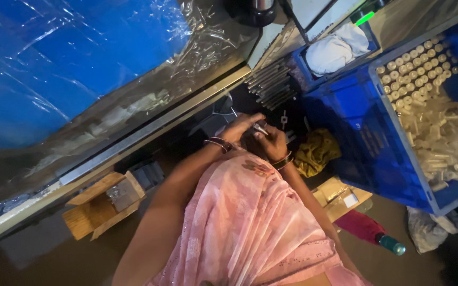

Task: The person picks small white capsules from a blue crate and assembles them by hand, inserting a metal rod into each capsule. They place the assembled capsules into a row on the machine. The person also wipes the machine surface with a yellow cloth.

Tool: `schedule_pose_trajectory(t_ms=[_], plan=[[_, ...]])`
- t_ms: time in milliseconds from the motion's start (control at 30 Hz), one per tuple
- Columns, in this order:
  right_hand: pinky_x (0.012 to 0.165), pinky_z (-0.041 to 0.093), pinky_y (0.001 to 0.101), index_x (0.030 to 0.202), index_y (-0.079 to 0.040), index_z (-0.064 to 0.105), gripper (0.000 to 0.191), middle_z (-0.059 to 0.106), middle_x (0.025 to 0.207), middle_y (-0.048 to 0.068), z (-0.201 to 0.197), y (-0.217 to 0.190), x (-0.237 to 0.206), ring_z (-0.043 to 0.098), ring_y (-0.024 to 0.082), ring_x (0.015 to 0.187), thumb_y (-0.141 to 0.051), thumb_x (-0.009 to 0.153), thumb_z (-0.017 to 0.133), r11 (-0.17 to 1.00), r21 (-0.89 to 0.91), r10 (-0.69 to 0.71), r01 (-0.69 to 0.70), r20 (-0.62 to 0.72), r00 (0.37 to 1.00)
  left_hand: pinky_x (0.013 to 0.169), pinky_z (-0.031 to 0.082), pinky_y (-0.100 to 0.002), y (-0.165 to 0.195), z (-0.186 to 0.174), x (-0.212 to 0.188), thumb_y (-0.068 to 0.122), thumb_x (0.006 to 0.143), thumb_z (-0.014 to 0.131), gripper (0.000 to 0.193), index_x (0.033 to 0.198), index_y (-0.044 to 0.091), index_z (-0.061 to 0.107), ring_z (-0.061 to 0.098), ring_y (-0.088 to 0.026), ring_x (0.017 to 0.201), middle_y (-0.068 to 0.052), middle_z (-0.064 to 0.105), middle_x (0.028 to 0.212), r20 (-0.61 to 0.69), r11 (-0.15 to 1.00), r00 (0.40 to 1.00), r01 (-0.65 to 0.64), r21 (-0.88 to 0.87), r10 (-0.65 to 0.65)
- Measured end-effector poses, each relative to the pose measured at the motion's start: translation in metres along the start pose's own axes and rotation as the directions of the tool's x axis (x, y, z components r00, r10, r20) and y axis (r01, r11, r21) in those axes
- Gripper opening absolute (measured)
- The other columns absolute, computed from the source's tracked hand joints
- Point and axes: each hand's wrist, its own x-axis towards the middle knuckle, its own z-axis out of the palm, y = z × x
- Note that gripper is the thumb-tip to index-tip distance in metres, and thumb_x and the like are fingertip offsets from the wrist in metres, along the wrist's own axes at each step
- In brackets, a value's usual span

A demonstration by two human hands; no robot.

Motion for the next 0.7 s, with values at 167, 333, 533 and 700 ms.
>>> schedule_pose_trajectory(t_ms=[167,333,533,700], plan=[[0.059,0.037,0.0307,0.076,0.002,0.060,0.033,0.055,0.068,0.004,-0.010,0.008,0.003,0.046,0.012,0.064,-0.016,0.095,0.080,0.968,-0.247,-0.060,-0.047,-0.409,0.910,0.059,0.049,-0.030,0.008,-0.015,0.019,0.052,0.092,0.069,0.042,0.085,0.012,0.080,0.065,-0.013,0.068,-0.003,0.075,0.079,-0.332,0.932,0.920,-0.085,0.353,0.209],[0.057,0.045,0.0341,0.076,-0.004,0.054,0.035,0.062,0.069,0.009,-0.065,0.005,0.020,0.057,0.018,0.062,-0.022,0.089,0.081,0.906,-0.361,0.054,-0.223,-0.424,0.904,0.056,0.051,-0.035,0.021,-0.025,0.003,0.038,0.091,0.061,0.028,0.077,0.014,0.062,0.063,-0.018,0.066,-0.002,0.070,0.080,-0.015,0.902,0.999,-0.040,-0.430,0.037],[0.068,0.055,0.0525,0.092,-0.008,0.071,0.035,0.071,0.085,0.021,-0.057,0.013,0.001,0.069,0.044,0.080,-0.040,0.084,0.078,0.437,-0.796,0.186,-0.419,-0.376,0.908,0.057,0.056,-0.032,0.021,-0.005,-0.001,0.045,0.094,0.061,0.040,0.076,0.010,0.060,0.063,-0.017,0.058,-0.003,0.066,0.072,0.137,0.869,0.991,0.076,-0.489,-0.009],[0.070,0.055,0.0558,0.098,-0.011,0.071,0.031,0.073,0.090,0.020,-0.039,0.015,-0.004,0.069,0.043,0.084,-0.038,0.084,0.077,0.344,-0.829,0.130,-0.441,-0.423,0.897,0.054,0.054,-0.029,0.001,-0.010,0.005,0.051,0.096,0.067,0.044,0.080,0.011,0.060,0.061,-0.015,0.054,-0.001,0.062,0.067,0.087,0.906,0.996,0.066,-0.418,-0.032]])
